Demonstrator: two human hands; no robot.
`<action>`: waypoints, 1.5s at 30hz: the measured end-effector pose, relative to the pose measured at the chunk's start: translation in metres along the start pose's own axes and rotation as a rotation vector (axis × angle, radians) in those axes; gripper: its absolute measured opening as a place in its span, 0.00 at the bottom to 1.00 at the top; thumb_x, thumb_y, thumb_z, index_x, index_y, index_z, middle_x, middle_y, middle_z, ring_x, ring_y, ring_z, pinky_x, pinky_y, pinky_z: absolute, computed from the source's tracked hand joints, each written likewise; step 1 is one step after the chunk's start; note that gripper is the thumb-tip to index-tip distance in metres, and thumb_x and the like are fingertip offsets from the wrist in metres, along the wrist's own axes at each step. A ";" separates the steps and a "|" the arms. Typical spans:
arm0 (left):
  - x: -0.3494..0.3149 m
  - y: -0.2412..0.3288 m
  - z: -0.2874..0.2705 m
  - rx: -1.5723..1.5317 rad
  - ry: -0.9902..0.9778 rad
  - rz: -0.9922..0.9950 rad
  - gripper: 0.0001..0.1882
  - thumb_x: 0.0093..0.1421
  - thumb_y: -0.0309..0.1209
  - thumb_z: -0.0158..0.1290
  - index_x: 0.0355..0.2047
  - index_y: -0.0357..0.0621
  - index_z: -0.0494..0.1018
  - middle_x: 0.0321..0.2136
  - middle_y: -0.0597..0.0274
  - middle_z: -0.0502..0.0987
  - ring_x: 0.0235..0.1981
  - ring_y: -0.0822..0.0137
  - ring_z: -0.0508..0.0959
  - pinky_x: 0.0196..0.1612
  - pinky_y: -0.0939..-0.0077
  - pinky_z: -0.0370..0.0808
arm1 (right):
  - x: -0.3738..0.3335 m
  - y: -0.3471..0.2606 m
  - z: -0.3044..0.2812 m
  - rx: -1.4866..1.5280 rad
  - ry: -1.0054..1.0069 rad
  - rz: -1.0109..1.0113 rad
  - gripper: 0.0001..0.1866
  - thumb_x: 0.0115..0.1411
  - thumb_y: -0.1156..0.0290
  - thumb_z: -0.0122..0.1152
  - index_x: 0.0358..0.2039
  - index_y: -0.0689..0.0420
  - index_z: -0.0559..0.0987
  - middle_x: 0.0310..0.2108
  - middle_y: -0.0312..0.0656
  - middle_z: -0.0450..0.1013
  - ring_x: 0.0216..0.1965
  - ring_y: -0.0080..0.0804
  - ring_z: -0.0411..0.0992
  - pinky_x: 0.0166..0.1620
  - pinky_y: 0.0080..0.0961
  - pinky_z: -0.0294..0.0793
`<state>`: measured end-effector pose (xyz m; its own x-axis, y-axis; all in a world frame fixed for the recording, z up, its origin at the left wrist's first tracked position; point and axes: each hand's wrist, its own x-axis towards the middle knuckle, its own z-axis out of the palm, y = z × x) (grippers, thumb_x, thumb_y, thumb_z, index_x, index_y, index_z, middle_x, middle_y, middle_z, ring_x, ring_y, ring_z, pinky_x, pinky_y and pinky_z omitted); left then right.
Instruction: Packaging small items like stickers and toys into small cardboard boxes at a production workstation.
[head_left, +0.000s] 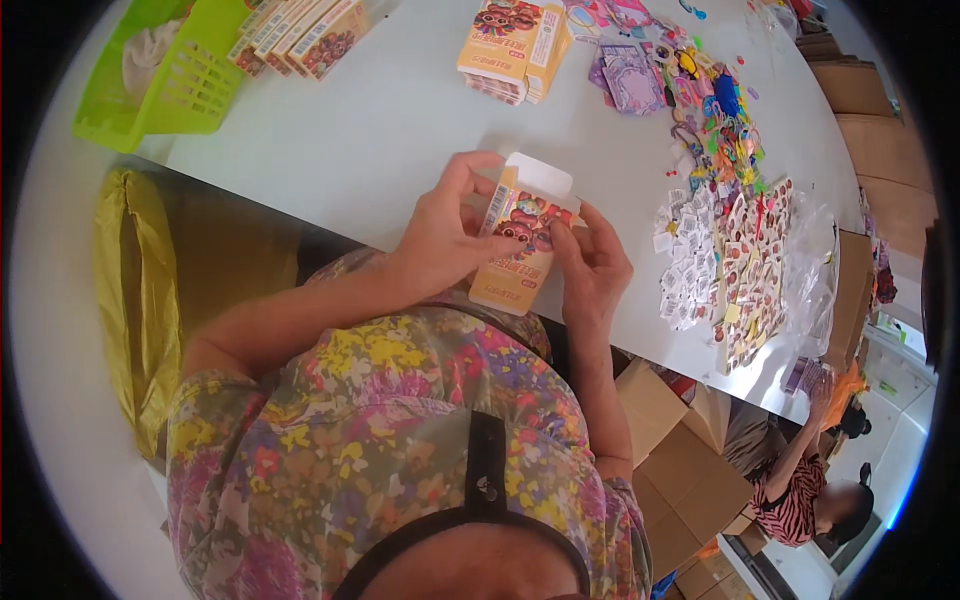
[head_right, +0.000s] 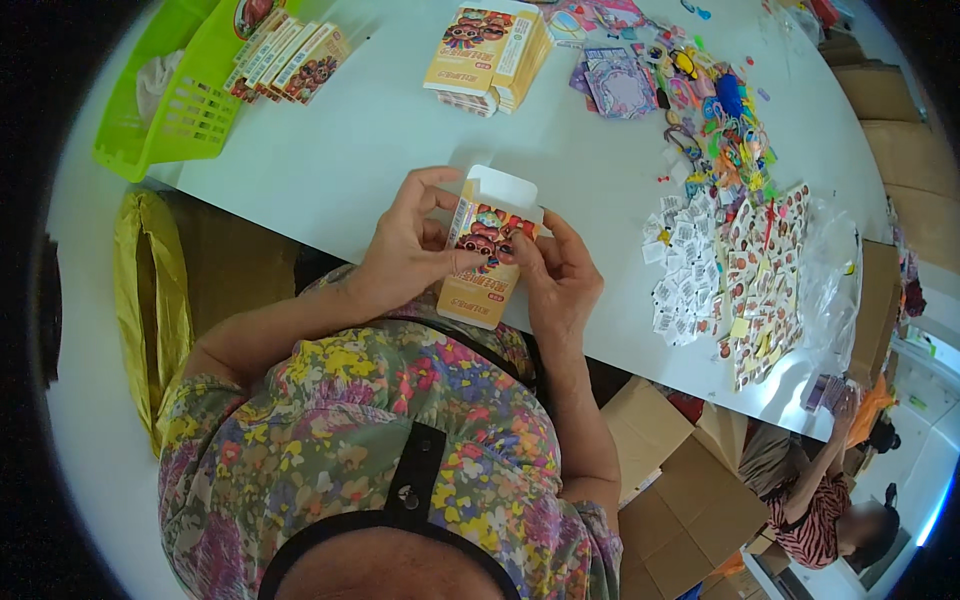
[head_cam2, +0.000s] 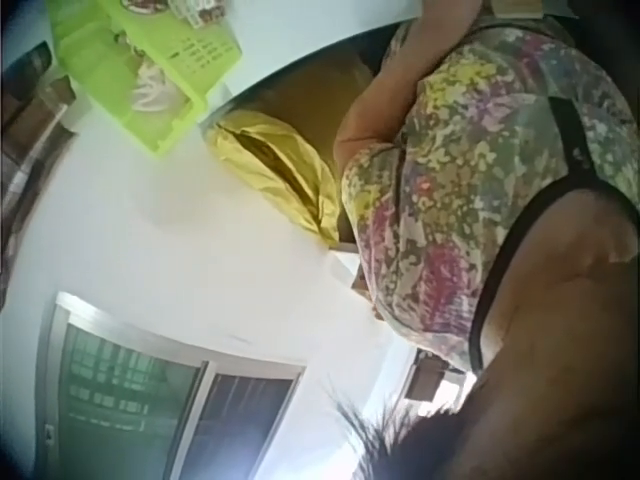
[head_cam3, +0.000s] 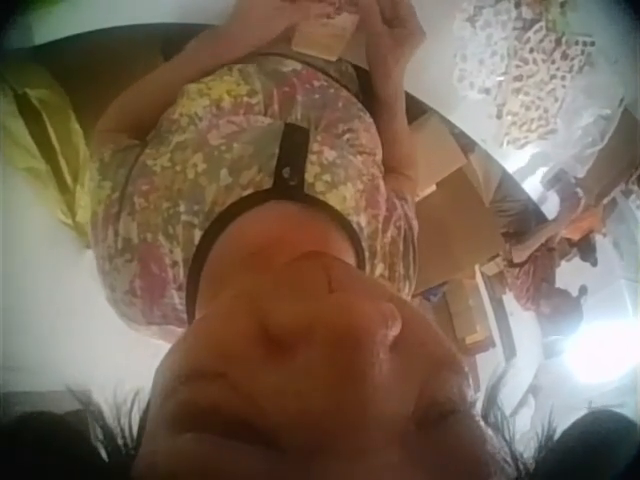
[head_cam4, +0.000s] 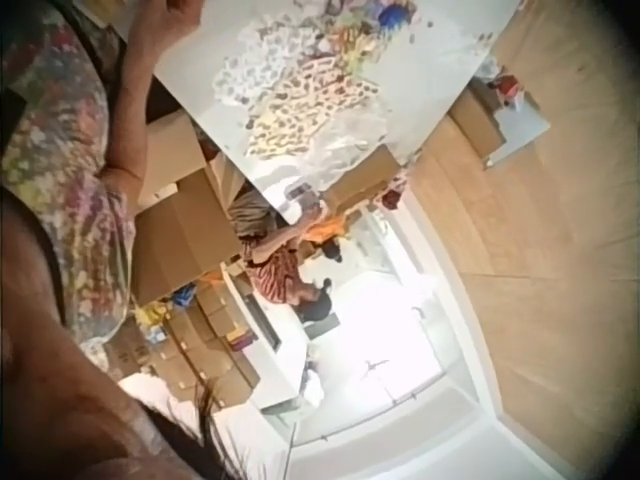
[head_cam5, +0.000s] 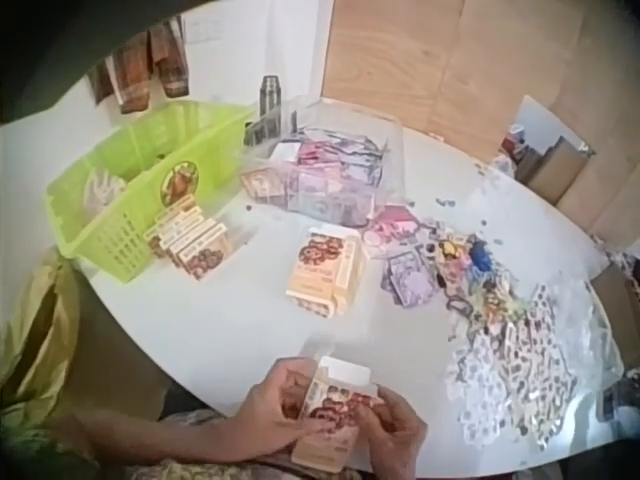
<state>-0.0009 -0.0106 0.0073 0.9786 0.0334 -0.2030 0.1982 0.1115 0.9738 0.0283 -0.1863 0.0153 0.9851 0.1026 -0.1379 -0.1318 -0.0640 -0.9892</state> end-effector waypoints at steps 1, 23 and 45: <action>-0.002 -0.001 0.000 -0.002 -0.029 0.055 0.33 0.54 0.19 0.60 0.60 0.40 0.59 0.47 0.58 0.71 0.35 0.76 0.77 0.36 0.81 0.77 | -0.003 0.003 -0.001 0.003 0.002 0.002 0.15 0.60 0.79 0.59 0.48 0.69 0.76 0.34 0.42 0.79 0.33 0.20 0.75 0.38 0.17 0.74; 0.007 0.014 -0.002 -0.032 -0.208 0.095 0.03 0.59 0.22 0.58 0.31 0.37 0.73 0.29 0.69 0.76 0.31 0.79 0.75 0.34 0.84 0.73 | 0.003 -0.013 -0.045 -0.177 -0.359 -0.040 0.06 0.57 0.78 0.64 0.35 0.64 0.82 0.30 0.36 0.78 0.32 0.20 0.74 0.35 0.20 0.75; 0.012 0.012 -0.022 -0.030 -0.513 0.033 0.11 0.59 0.18 0.53 0.43 0.35 0.74 0.47 0.54 0.73 0.45 0.64 0.76 0.48 0.72 0.74 | -0.024 -0.008 -0.047 -0.114 -0.276 -0.167 0.07 0.61 0.72 0.61 0.39 0.58 0.80 0.40 0.39 0.76 0.36 0.24 0.75 0.38 0.24 0.78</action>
<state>0.0119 0.0135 0.0141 0.8869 -0.4534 -0.0885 0.1725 0.1475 0.9739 0.0104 -0.2347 0.0285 0.9229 0.3849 0.0020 0.0574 -0.1327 -0.9895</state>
